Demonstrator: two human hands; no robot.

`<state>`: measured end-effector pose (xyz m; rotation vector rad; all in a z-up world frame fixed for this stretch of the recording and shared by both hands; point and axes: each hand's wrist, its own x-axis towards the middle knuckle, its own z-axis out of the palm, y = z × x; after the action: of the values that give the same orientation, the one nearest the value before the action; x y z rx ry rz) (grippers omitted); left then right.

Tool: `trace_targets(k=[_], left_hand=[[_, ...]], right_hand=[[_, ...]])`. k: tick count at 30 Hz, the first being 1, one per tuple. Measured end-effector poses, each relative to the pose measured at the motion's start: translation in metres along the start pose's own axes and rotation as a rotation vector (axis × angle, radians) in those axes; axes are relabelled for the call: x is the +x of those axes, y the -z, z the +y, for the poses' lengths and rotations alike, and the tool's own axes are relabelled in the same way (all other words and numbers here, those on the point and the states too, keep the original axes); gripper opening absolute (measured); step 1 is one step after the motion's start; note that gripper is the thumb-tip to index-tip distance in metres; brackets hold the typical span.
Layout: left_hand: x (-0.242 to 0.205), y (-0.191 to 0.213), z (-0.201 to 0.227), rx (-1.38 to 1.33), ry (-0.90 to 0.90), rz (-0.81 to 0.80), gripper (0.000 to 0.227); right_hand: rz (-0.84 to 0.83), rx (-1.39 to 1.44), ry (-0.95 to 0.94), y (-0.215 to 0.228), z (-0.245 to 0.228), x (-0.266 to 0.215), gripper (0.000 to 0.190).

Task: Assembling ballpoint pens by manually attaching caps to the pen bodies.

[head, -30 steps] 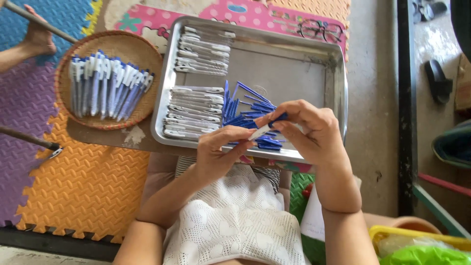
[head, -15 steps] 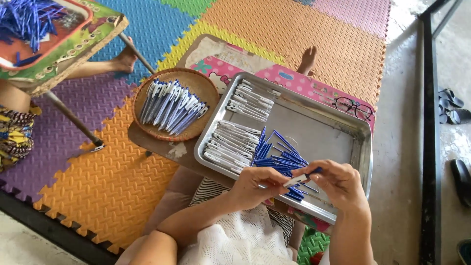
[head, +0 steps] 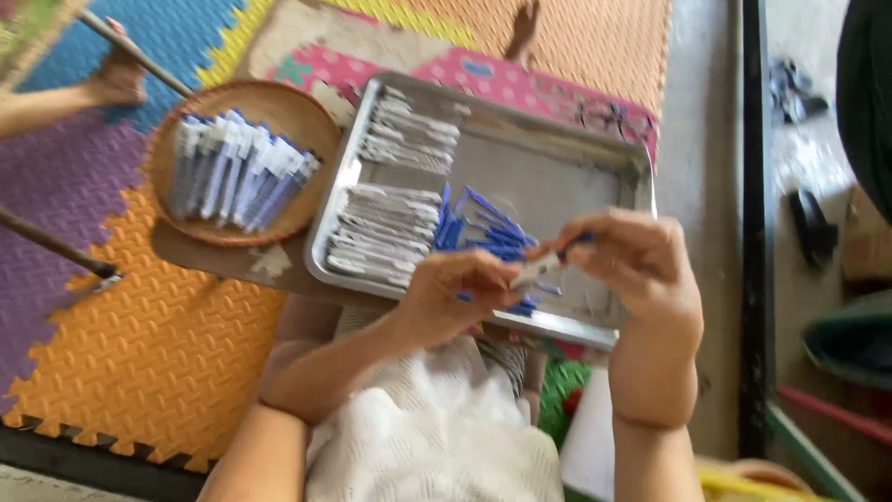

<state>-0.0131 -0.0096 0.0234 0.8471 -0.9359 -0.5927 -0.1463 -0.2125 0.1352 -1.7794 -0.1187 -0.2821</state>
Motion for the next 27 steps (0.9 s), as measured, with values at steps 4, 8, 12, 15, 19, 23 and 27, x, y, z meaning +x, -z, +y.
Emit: trace_targets(k=[4,8,12,15,19,23,27], left_hand=[[0.018,-0.01,0.014,0.055,-0.005,-0.032,0.03],[0.023,-0.016,0.024,0.085,-0.005,-0.056,0.03],[0.022,-0.016,0.023,0.059,0.037,-0.069,0.032],[0.022,-0.016,0.028,0.042,0.011,-0.111,0.034],[0.023,-0.015,0.024,0.008,0.016,-0.107,0.037],[0.023,-0.015,0.023,0.031,0.011,-0.084,0.035],[0.022,-0.016,0.024,0.031,0.027,-0.079,0.035]], right_hand=[[0.187,-0.053,0.09,0.002,-0.01,-0.008,0.017],[0.368,-0.132,0.25,-0.013,-0.021,0.002,0.032],[0.351,-0.124,0.2,-0.018,-0.027,-0.006,0.022],[0.318,-0.107,0.134,-0.023,-0.03,-0.007,0.013],[0.368,-0.088,0.095,-0.031,-0.031,-0.006,0.016],[0.359,-0.02,0.122,-0.028,-0.021,-0.006,0.017],[0.446,0.002,0.037,-0.045,-0.041,0.0,0.021]])
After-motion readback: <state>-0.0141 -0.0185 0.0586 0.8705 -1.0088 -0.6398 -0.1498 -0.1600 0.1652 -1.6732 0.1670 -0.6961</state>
